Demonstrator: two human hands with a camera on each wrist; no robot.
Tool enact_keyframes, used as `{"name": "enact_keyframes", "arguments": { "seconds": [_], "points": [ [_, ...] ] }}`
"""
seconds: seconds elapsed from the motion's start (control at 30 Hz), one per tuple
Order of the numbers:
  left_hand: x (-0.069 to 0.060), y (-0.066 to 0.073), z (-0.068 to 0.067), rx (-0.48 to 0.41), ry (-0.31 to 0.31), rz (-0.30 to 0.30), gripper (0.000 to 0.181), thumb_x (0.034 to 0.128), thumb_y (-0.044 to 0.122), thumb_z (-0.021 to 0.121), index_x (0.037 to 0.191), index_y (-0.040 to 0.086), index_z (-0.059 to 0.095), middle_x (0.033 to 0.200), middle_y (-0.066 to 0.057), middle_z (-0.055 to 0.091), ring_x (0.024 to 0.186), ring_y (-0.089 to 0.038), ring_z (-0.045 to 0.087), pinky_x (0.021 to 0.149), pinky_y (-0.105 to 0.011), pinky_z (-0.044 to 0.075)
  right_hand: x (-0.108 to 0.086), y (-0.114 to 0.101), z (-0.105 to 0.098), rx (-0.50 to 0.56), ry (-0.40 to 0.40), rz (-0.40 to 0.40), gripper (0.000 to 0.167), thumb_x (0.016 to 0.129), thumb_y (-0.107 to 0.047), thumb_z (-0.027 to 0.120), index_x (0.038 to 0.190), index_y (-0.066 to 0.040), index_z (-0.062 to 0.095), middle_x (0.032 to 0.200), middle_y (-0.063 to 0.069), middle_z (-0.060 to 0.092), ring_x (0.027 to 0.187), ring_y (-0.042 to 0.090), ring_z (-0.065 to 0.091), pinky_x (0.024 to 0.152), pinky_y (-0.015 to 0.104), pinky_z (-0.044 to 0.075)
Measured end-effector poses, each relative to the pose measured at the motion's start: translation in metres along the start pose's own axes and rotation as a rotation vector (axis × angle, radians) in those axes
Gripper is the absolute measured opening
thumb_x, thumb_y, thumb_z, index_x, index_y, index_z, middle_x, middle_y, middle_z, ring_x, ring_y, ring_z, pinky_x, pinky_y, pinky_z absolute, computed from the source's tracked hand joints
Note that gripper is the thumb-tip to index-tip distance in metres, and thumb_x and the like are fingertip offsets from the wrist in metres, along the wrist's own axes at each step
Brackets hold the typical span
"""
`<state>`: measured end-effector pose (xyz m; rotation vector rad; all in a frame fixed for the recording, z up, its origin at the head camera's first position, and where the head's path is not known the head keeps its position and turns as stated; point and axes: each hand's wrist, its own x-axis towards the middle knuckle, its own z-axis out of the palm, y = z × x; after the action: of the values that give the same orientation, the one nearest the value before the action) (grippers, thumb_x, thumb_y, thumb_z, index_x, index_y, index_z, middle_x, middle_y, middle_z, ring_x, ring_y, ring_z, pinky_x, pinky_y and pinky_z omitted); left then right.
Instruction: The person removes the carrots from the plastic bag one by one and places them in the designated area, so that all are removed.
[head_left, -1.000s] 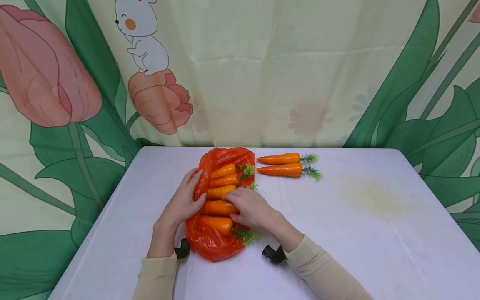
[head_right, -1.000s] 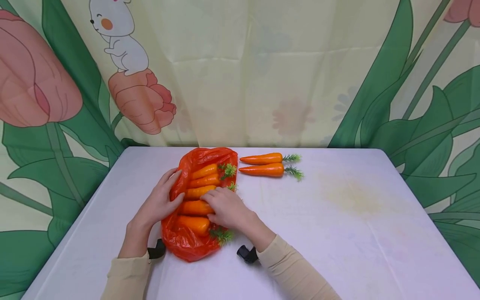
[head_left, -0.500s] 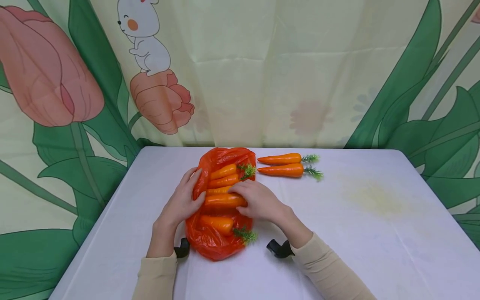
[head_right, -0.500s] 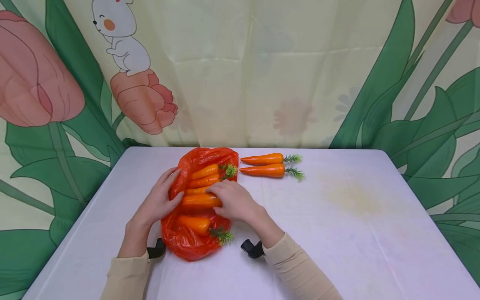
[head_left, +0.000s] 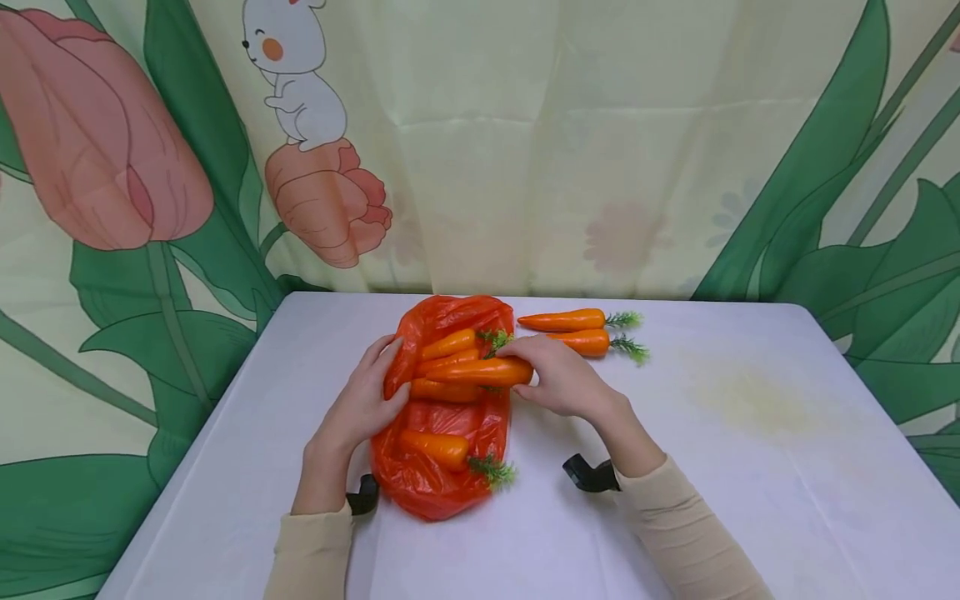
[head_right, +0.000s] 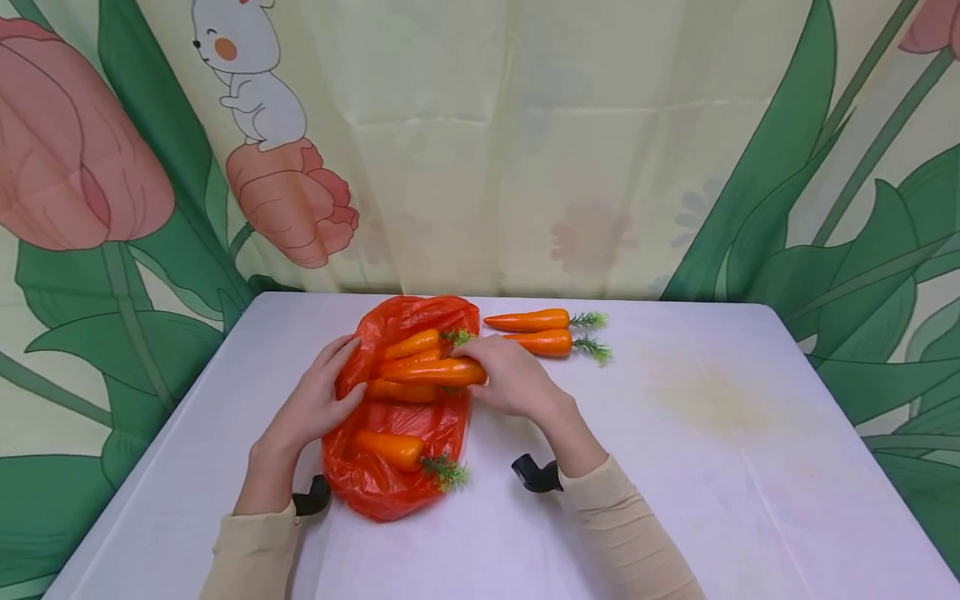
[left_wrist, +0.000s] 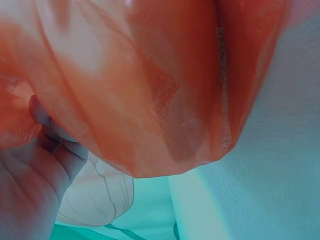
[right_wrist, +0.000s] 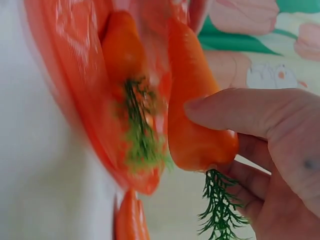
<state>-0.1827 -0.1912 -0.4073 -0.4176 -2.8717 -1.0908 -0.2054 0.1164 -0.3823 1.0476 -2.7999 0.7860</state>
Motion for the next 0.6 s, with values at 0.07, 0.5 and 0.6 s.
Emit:
{"name": "enact_keyframes", "arguments": {
  "seconds": [0.07,0.5,0.6],
  "points": [
    [0.0,0.0,0.0,-0.004,-0.001,-0.008,0.072,0.0944,0.014,0.065,0.158,0.009,0.032,0.16,-0.012,0.026,0.138,-0.036,0.038,0.106,-0.057,0.041,-0.001,0.006,-0.004,-0.001,0.013,0.005,0.043,0.085,-0.007,0.079,0.126,-0.009,0.067,0.125,0.008,0.064,0.116,0.029,0.057,0.103,0.047,0.046],
    [0.001,-0.001,0.002,-0.003,-0.008,-0.036,0.073,0.0942,0.014,0.065,0.159,0.011,0.032,0.161,-0.011,0.025,0.139,-0.035,0.037,0.106,-0.057,0.041,-0.022,0.047,-0.027,0.013,0.073,0.04,0.044,0.084,0.001,0.076,0.126,-0.004,0.066,0.126,0.01,0.065,0.106,0.03,0.058,0.088,0.045,0.049],
    [0.001,0.0,0.002,-0.002,-0.011,-0.037,0.072,0.0941,0.014,0.065,0.158,0.01,0.032,0.161,-0.011,0.025,0.139,-0.036,0.037,0.106,-0.057,0.041,-0.028,0.055,-0.031,0.006,0.078,0.087,0.043,0.083,0.001,0.077,0.125,-0.003,0.066,0.121,0.011,0.065,0.105,0.032,0.057,0.091,0.048,0.049]
  ]
}}
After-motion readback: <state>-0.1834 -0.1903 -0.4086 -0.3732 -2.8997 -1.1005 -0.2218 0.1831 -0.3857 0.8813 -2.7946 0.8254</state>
